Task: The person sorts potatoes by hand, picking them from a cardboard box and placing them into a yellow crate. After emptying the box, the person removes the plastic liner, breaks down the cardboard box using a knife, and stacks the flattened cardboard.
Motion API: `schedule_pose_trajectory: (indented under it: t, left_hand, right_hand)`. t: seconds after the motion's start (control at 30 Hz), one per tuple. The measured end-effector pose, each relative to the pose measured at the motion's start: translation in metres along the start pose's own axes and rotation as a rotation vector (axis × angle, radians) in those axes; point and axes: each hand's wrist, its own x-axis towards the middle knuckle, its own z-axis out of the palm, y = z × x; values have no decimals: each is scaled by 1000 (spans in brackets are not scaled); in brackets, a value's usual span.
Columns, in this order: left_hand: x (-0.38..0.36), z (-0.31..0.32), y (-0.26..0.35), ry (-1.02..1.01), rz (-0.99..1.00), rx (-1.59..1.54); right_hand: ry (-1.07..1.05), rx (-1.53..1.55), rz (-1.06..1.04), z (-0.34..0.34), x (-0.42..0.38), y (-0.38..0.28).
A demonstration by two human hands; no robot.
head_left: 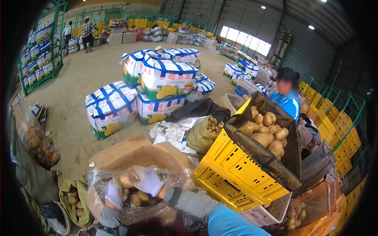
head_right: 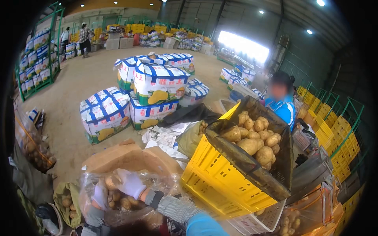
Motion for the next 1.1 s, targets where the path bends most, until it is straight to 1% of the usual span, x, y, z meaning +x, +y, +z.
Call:
schedule_pose_trajectory:
  t: [0.03,0.1,0.13,0.17,0.2,0.27,0.3,0.33,0.37,0.4,0.47,0.5,0.6,0.67,0.77,0.8,0.9,1.0,1.07,1.1]
  left_hand:
    - [-16,4,22,-98,-61,-210]
    - [-23,5,34,-326,-73,-558]
    - [-28,10,45,-256,-51,-527]
    - [-33,15,62,-170,-34,-497]
    - [-35,12,67,-178,30,-473]
    - [-41,8,76,-189,159,-428]
    - [-42,6,82,-171,160,-343]
    - [-38,3,78,-198,216,-310]
    - [-25,-5,64,-187,336,-206]
    - [-28,-9,65,-186,310,-261]
    - [-30,-4,70,-215,271,-374]
    - [-34,-2,76,-206,225,-353]
    - [-28,8,65,-157,351,-333]
    - [-31,9,65,-176,285,-420]
    - [-37,9,71,-190,239,-515]
    - [-38,10,73,-194,230,-541]
    - [-35,12,67,-190,302,-539]
    - [-35,15,68,-128,305,-480]
    - [-32,17,69,-40,216,-522]
    - [-30,17,69,5,170,-544]
  right_hand:
    - [-3,-7,-65,-2,0,3]
    - [-27,-1,-196,-11,5,3]
    - [-46,18,-225,-13,10,6]
    - [4,137,-73,-15,10,-1]
    - [48,207,-7,-12,13,-2]
    - [-89,301,115,-19,21,-3]
    - [-85,319,77,-6,18,16]
    - [-119,311,52,-10,19,14]
    - [-132,234,65,-14,20,7]
    - [-91,275,17,-9,19,10]
    - [-86,206,-7,-9,21,10]
    - [-83,205,4,-8,21,8]
    - [-59,186,31,-5,19,2]
    - [-36,152,40,-2,17,-4]
    - [53,154,-57,2,13,-2]
    - [64,143,-58,2,13,-4]
    - [83,108,-48,0,11,-11]
    - [63,46,-36,1,9,-15]
    - [27,-32,-49,7,5,-16]
    - [27,-10,-35,9,6,-14]
